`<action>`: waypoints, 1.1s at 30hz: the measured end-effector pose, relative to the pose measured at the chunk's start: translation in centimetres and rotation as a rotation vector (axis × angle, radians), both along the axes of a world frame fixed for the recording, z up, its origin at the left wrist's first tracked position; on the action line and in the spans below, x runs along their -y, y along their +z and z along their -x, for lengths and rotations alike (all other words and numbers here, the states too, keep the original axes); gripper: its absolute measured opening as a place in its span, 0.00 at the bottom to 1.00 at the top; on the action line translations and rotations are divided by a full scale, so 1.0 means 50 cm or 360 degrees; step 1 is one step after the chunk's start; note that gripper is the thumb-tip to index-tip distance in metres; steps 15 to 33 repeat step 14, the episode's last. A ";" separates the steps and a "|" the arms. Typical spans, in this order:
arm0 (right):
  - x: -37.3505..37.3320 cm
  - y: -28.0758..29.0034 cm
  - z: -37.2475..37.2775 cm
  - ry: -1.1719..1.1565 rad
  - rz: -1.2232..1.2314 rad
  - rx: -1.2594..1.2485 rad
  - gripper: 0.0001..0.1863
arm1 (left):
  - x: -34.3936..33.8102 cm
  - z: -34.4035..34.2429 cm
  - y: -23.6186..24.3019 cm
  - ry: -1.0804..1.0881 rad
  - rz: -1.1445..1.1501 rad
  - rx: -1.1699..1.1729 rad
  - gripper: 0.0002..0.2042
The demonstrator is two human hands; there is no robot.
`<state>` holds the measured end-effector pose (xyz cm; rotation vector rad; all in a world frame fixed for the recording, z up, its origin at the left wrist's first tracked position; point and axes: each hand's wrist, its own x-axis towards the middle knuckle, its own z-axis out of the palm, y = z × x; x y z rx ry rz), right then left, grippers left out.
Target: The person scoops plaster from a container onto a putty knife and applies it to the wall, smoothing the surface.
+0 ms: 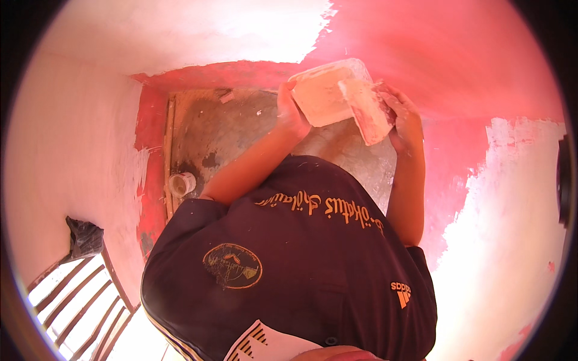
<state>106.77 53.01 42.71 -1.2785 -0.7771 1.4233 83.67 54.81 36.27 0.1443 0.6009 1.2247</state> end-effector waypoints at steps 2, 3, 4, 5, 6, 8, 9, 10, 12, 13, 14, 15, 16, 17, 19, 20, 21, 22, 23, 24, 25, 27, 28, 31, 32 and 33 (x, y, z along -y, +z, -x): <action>0.028 0.003 -0.054 -0.0208 -0.0054 -0.0200 0.16 | 0.007 -0.028 0.001 -0.0063 -0.0020 0.0025 0.30; 0.042 -0.004 -0.087 -0.0225 -0.0064 -0.0202 0.16 | 0.011 -0.043 -0.004 -0.0120 -0.0039 0.0072 0.31; 0.055 -0.016 -0.122 -0.0267 -0.0087 -0.0221 0.15 | 0.016 -0.057 -0.008 -0.0177 -0.0056 0.0119 0.32; 0.069 -0.017 -0.141 -0.0312 -0.0105 -0.0243 0.15 | 0.024 -0.069 -0.005 -0.0197 -0.0060 0.0113 0.32; 0.082 -0.018 -0.159 -0.0332 -0.0110 -0.0249 0.15 | 0.034 -0.081 -0.001 -0.0285 -0.0074 0.0147 0.32; 0.108 -0.017 -0.190 -0.0509 -0.0105 -0.0350 0.15 | 0.048 -0.107 0.002 -0.0393 -0.0089 0.0177 0.33; 0.120 -0.015 -0.203 -0.0530 -0.0110 -0.0354 0.15 | 0.054 -0.122 0.001 -0.0462 -0.0124 0.0244 0.34; 0.132 -0.014 -0.215 -0.0585 -0.0109 -0.0379 0.15 | 0.058 -0.137 -0.001 -0.0531 -0.0158 0.0312 0.34; 0.156 -0.014 -0.242 -0.0659 -0.0117 -0.0398 0.16 | 0.066 -0.170 -0.023 -0.0590 -0.0196 0.0338 0.36; 0.168 -0.018 -0.256 -0.0649 -0.0122 -0.0447 0.17 | 0.071 -0.187 -0.034 -0.0627 -0.0232 0.0363 0.37; 0.177 -0.024 -0.271 -0.0637 -0.0134 -0.0496 0.19 | 0.077 -0.207 -0.029 -0.0600 -0.0263 0.0230 0.38; 0.177 -0.024 -0.271 -0.0637 -0.0134 -0.0496 0.19 | 0.077 -0.207 -0.029 -0.0600 -0.0263 0.0230 0.38; 0.177 -0.024 -0.271 -0.0637 -0.0134 -0.0496 0.19 | 0.077 -0.207 -0.029 -0.0600 -0.0263 0.0230 0.38; 0.177 -0.024 -0.271 -0.0637 -0.0134 -0.0496 0.19 | 0.077 -0.207 -0.029 -0.0600 -0.0263 0.0230 0.38; 0.177 -0.024 -0.271 -0.0637 -0.0134 -0.0496 0.19 | 0.077 -0.207 -0.029 -0.0600 -0.0263 0.0230 0.38; 0.177 -0.024 -0.271 -0.0637 -0.0134 -0.0496 0.19 | 0.077 -0.207 -0.029 -0.0600 -0.0263 0.0230 0.38; 0.177 -0.024 -0.271 -0.0637 -0.0134 -0.0496 0.19 | 0.077 -0.207 -0.029 -0.0600 -0.0263 0.0230 0.38; 0.177 -0.024 -0.271 -0.0637 -0.0134 -0.0496 0.19 | 0.077 -0.207 -0.029 -0.0600 -0.0263 0.0230 0.38; 0.177 -0.024 -0.271 -0.0637 -0.0134 -0.0496 0.19 | 0.077 -0.207 -0.029 -0.0600 -0.0263 0.0230 0.38; 0.177 -0.024 -0.271 -0.0637 -0.0134 -0.0496 0.19 | 0.077 -0.207 -0.029 -0.0600 -0.0263 0.0230 0.38; 0.177 -0.024 -0.271 -0.0637 -0.0134 -0.0496 0.19 | 0.077 -0.207 -0.029 -0.0600 -0.0263 0.0230 0.38; 0.177 -0.024 -0.271 -0.0637 -0.0134 -0.0496 0.19 | 0.077 -0.207 -0.029 -0.0600 -0.0263 0.0230 0.38; 0.177 -0.024 -0.271 -0.0637 -0.0134 -0.0496 0.19 | 0.077 -0.207 -0.029 -0.0600 -0.0263 0.0230 0.38; 0.177 -0.024 -0.271 -0.0637 -0.0134 -0.0496 0.19 | 0.077 -0.207 -0.029 -0.0600 -0.0263 0.0230 0.38; 0.177 -0.024 -0.271 -0.0637 -0.0134 -0.0496 0.19 | 0.077 -0.207 -0.029 -0.0600 -0.0263 0.0230 0.38; 0.177 -0.024 -0.271 -0.0637 -0.0134 -0.0496 0.19 | 0.077 -0.207 -0.029 -0.0600 -0.0263 0.0230 0.38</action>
